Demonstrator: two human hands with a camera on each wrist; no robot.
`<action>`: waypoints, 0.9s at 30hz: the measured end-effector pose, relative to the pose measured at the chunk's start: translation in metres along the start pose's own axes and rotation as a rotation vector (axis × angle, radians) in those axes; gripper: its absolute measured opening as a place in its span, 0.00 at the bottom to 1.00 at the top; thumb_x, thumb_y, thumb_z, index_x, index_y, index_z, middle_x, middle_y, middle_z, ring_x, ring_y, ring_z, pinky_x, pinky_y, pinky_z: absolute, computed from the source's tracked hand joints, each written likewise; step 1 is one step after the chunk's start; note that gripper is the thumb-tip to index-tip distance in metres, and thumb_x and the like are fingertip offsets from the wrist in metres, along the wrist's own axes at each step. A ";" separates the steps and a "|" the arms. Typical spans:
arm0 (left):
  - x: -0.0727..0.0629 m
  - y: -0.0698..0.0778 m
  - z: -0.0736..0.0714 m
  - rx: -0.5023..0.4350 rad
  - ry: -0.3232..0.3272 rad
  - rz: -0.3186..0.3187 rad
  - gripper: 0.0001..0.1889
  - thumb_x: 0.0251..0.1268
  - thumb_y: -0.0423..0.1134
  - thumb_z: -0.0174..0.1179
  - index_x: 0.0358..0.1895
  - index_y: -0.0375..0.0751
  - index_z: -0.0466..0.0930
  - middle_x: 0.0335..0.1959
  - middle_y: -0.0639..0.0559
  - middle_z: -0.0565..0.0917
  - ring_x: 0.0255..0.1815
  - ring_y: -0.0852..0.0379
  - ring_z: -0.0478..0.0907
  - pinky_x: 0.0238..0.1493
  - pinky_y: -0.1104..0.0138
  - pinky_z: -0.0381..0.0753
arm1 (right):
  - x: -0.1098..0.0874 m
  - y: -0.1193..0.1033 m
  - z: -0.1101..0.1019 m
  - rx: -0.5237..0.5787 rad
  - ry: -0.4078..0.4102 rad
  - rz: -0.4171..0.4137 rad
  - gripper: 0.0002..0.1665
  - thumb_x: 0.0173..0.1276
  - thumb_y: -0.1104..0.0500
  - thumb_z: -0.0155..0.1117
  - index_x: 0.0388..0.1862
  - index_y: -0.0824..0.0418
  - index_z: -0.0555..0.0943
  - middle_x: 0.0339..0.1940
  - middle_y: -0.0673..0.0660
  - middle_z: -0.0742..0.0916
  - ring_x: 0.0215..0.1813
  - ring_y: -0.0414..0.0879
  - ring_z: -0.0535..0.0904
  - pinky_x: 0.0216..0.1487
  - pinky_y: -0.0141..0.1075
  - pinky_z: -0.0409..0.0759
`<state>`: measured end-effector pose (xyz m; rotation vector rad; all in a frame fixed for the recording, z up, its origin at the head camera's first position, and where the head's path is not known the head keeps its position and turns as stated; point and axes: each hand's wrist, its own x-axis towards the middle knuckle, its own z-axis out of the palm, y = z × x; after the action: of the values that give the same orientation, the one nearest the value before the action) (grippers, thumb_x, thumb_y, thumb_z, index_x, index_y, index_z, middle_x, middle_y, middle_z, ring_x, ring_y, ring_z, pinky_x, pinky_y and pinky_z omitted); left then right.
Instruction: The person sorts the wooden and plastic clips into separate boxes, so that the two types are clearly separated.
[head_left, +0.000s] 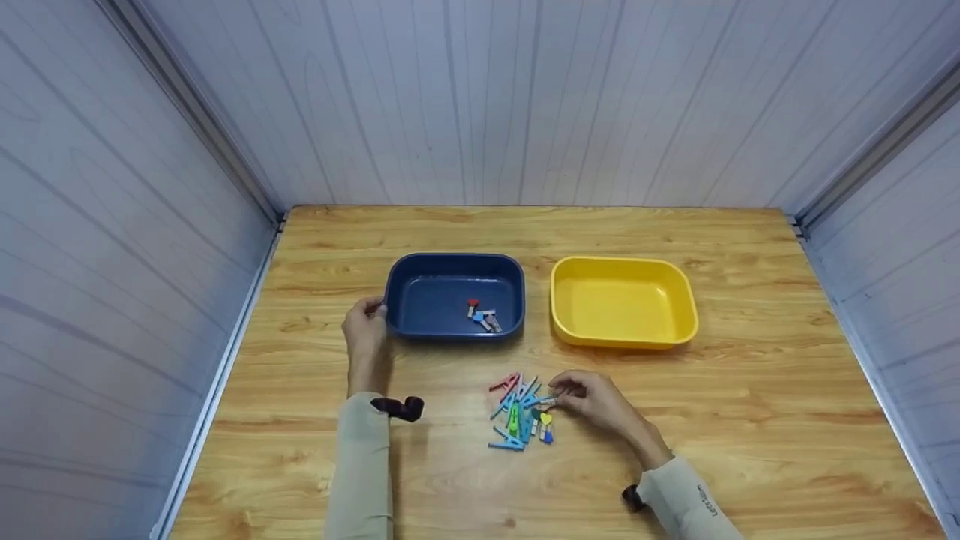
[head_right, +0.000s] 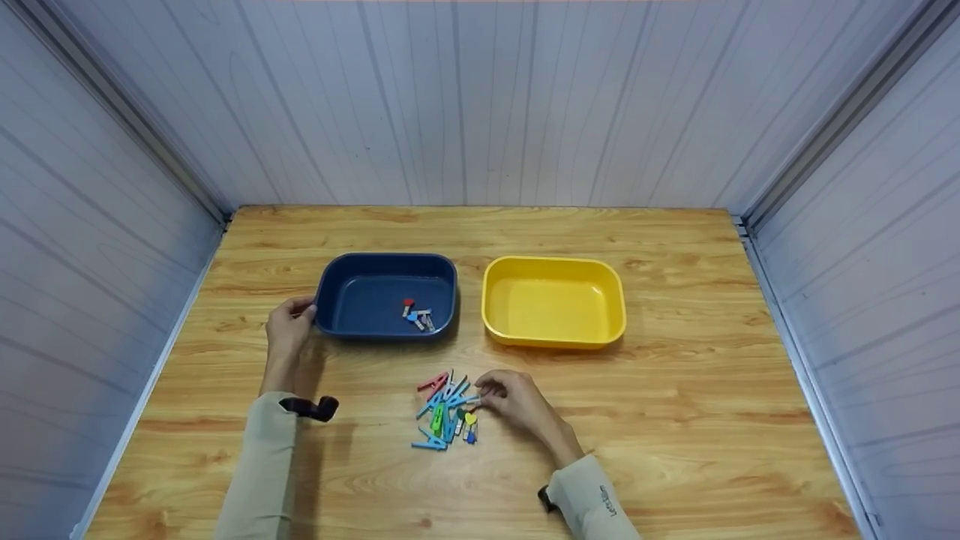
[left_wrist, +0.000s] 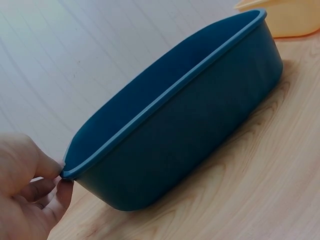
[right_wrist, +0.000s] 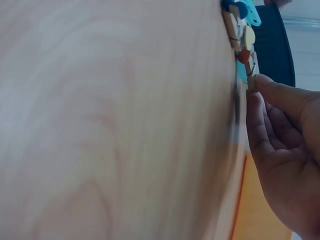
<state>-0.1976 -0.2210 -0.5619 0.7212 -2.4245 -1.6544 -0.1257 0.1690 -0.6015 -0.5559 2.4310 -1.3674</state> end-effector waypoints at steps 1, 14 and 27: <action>0.000 0.000 0.000 0.011 0.004 0.011 0.13 0.69 0.30 0.51 0.52 0.31 0.78 0.49 0.37 0.80 0.51 0.47 0.75 0.54 0.59 0.74 | 0.000 0.000 -0.001 0.004 0.006 0.001 0.11 0.63 0.63 0.66 0.45 0.61 0.83 0.37 0.54 0.87 0.38 0.41 0.81 0.41 0.30 0.80; -0.001 0.000 -0.001 0.004 -0.002 -0.010 0.13 0.70 0.31 0.50 0.52 0.31 0.78 0.49 0.37 0.80 0.50 0.48 0.75 0.50 0.61 0.74 | 0.002 0.000 -0.009 0.082 0.048 0.057 0.13 0.63 0.63 0.66 0.47 0.64 0.82 0.38 0.56 0.87 0.39 0.42 0.82 0.38 0.28 0.80; 0.001 0.002 0.000 0.014 0.009 0.028 0.13 0.69 0.30 0.51 0.52 0.30 0.78 0.47 0.36 0.80 0.48 0.47 0.76 0.51 0.60 0.74 | 0.011 -0.013 -0.016 0.142 0.061 0.090 0.15 0.62 0.64 0.67 0.49 0.65 0.81 0.40 0.59 0.87 0.42 0.47 0.82 0.42 0.27 0.80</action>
<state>-0.1989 -0.2203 -0.5601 0.6923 -2.4311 -1.6225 -0.1397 0.1694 -0.5827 -0.3705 2.3506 -1.5249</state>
